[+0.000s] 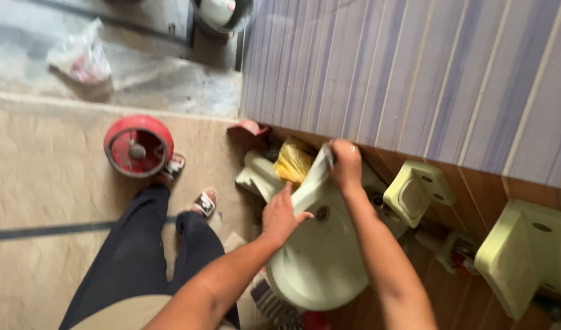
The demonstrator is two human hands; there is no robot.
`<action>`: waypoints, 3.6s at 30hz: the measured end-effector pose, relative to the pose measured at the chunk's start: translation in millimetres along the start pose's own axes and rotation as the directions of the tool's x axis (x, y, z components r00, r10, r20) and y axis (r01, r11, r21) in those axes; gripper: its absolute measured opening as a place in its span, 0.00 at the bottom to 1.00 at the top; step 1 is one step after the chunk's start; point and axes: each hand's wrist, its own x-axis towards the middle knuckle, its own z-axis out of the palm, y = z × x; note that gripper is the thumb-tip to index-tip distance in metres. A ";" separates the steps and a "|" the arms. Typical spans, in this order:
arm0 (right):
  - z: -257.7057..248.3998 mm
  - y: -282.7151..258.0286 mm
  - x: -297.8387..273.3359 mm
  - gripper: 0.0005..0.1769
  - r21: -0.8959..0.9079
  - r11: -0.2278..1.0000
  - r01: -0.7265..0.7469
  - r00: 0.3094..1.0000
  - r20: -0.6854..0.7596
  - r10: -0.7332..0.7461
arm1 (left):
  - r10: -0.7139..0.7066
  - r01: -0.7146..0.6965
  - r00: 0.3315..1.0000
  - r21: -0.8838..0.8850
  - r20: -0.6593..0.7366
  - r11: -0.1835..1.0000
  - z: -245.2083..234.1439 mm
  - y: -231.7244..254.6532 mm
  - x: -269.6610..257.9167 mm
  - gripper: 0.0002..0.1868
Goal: Cleaning a washbasin and its fixtures using a cleaning product and a cloth.
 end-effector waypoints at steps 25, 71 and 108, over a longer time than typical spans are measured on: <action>35.2 -22.2 -33.7 0.13 0.007 0.992 -0.126 0.987 0.104 0.124 | -0.543 0.553 0.833 -0.169 0.105 0.816 1.9 -17.0 -60.1 0.59; 42.8 -67.9 -101.7 0.18 0.309 0.937 -0.164 0.896 -0.351 0.273 | 0.010 0.030 0.822 -0.061 0.569 0.998 -48.1 -52.1 -38.4 0.64; 188.0 -110.6 -231.7 0.20 0.612 0.176 -0.771 0.207 -0.020 0.978 | 0.250 -0.305 0.936 0.216 0.248 0.927 10.9 40.0 39.3 0.47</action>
